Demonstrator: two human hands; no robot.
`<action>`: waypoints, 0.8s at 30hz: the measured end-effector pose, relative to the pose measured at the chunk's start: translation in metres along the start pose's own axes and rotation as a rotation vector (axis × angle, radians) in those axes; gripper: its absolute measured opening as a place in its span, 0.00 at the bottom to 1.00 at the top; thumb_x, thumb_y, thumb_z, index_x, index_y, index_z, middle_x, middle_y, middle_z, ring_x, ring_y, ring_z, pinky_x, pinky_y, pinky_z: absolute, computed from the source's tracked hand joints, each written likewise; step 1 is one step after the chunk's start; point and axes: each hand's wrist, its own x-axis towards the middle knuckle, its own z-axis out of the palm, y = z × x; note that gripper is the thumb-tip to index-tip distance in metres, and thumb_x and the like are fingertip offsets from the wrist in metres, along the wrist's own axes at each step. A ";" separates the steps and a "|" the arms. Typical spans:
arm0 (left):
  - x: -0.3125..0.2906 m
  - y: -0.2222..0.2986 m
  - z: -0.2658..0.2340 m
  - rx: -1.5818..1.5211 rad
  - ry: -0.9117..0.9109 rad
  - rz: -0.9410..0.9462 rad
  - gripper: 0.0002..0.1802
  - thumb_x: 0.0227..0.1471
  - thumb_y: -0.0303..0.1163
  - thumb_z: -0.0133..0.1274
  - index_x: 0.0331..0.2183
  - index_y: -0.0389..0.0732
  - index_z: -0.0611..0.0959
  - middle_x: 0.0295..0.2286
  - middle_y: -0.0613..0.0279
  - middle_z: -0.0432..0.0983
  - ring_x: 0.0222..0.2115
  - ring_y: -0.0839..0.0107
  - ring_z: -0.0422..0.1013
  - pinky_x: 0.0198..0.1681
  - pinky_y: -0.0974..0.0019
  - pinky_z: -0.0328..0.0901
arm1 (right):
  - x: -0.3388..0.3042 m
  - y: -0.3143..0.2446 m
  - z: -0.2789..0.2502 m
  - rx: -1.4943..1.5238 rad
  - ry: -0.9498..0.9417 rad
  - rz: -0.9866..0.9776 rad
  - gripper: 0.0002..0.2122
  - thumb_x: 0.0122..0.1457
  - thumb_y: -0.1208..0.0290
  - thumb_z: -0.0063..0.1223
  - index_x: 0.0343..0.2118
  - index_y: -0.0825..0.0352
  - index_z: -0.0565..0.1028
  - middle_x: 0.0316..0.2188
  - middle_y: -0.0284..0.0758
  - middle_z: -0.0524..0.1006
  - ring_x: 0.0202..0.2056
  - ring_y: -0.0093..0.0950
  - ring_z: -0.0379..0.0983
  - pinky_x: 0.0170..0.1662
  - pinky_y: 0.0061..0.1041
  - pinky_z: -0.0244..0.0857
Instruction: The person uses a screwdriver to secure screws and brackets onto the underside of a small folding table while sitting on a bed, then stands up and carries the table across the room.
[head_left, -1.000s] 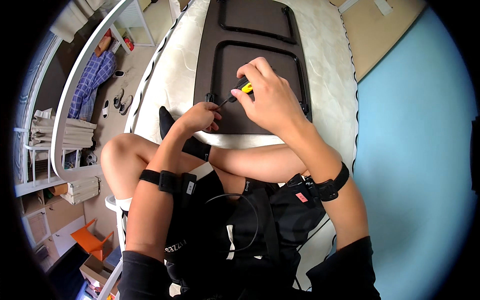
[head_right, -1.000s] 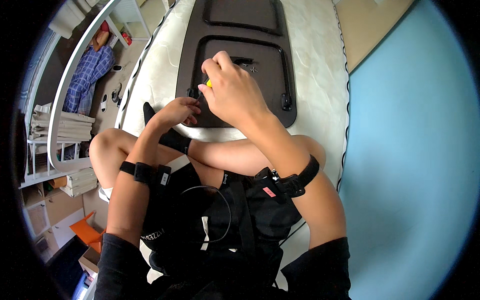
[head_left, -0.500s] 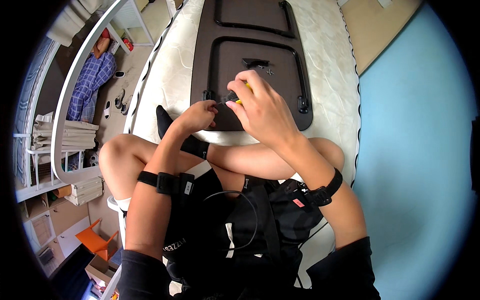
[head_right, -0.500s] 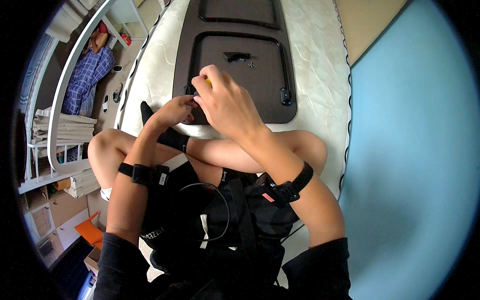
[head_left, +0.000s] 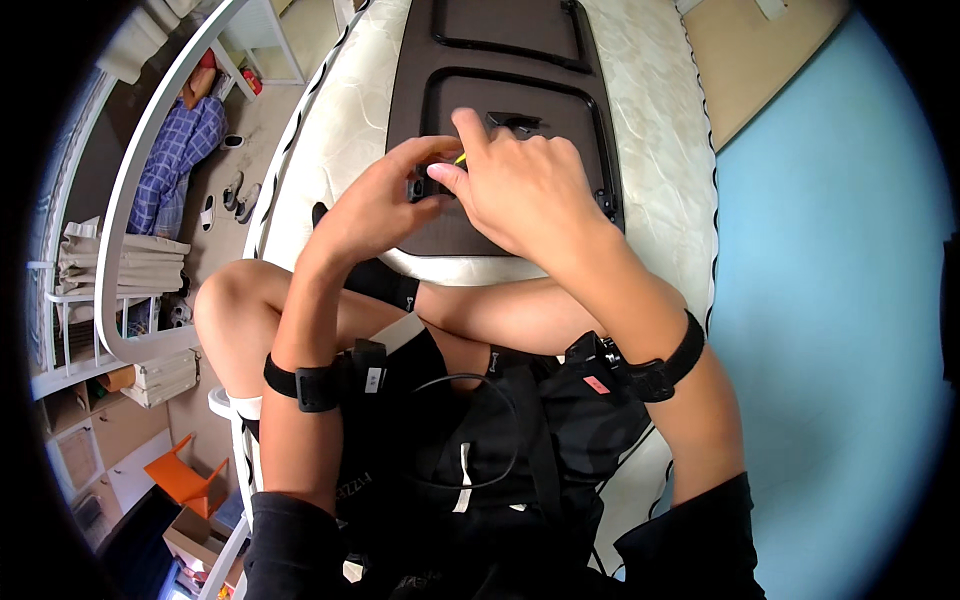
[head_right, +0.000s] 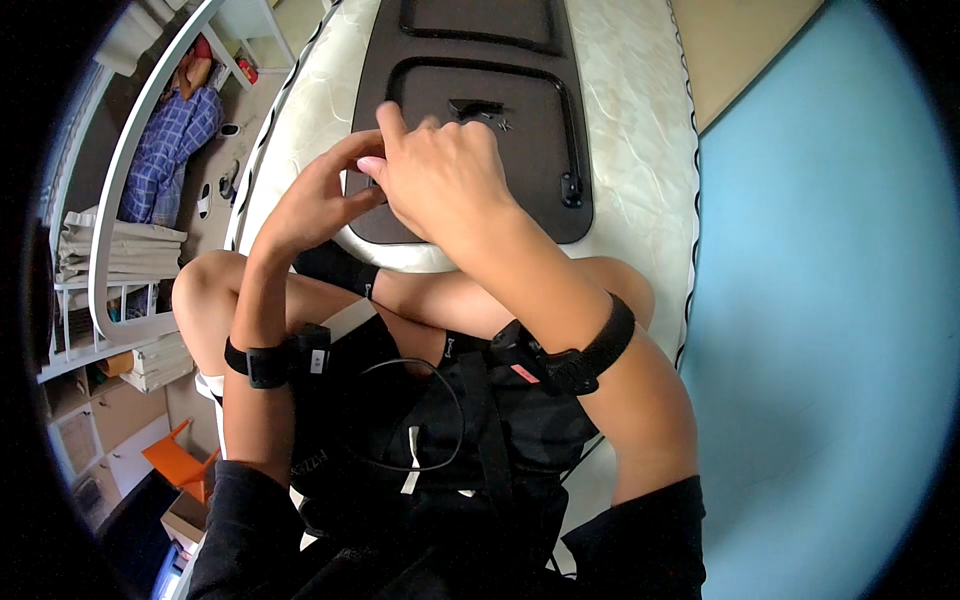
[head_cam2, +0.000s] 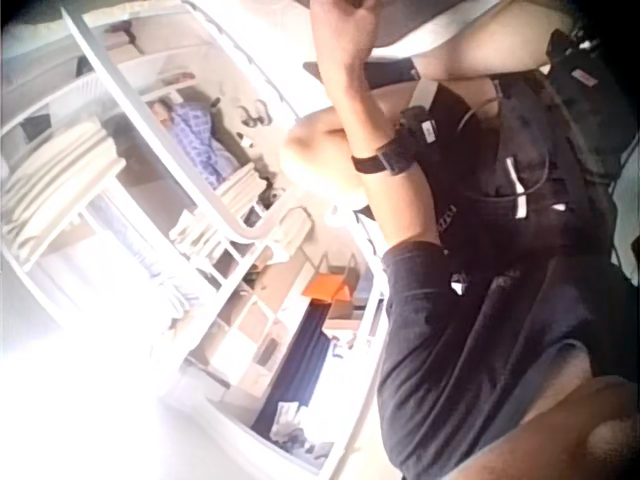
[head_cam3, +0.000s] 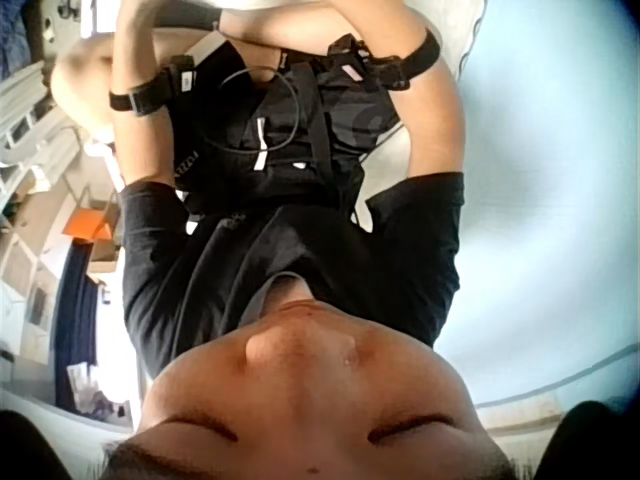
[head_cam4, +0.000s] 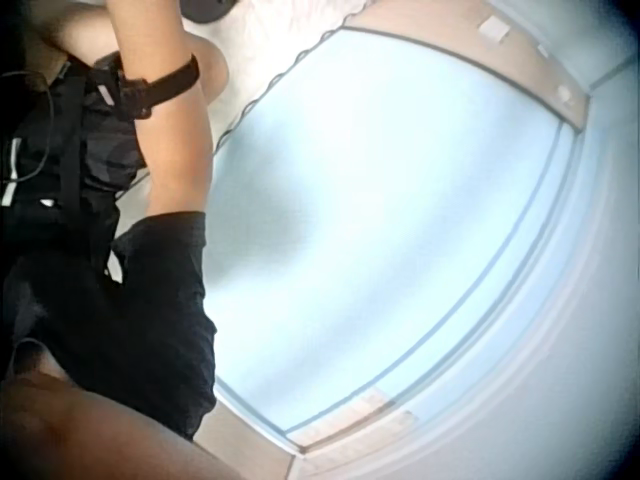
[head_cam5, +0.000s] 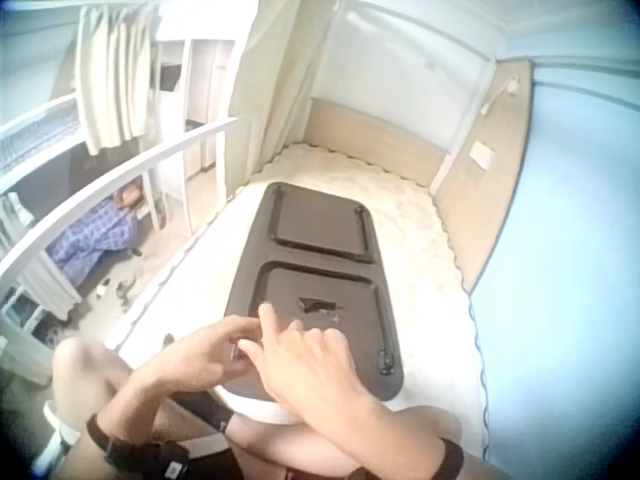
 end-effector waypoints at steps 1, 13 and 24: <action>0.001 0.005 0.004 -0.024 0.022 -0.007 0.26 0.45 0.22 0.57 0.49 0.37 0.74 0.42 0.55 0.76 0.42 0.63 0.73 0.47 0.66 0.66 | 0.001 0.000 0.002 0.032 0.064 -0.090 0.19 0.59 0.62 0.53 0.47 0.68 0.65 0.40 0.44 0.73 0.34 0.43 0.78 0.34 0.43 0.71; 0.005 -0.004 0.003 -0.007 0.134 -0.011 0.21 0.45 0.32 0.64 0.41 0.34 0.78 0.31 0.50 0.78 0.32 0.59 0.74 0.39 0.61 0.67 | 0.012 -0.008 -0.003 0.113 0.075 -0.157 0.13 0.60 0.63 0.54 0.39 0.69 0.72 0.34 0.44 0.77 0.36 0.46 0.77 0.39 0.38 0.73; -0.001 0.002 -0.007 0.012 0.020 -0.020 0.25 0.41 0.32 0.66 0.41 0.33 0.78 0.36 0.49 0.80 0.38 0.55 0.75 0.43 0.62 0.68 | 0.001 -0.007 -0.004 0.134 0.196 -0.293 0.19 0.58 0.58 0.55 0.34 0.75 0.76 0.33 0.50 0.77 0.34 0.45 0.77 0.38 0.37 0.71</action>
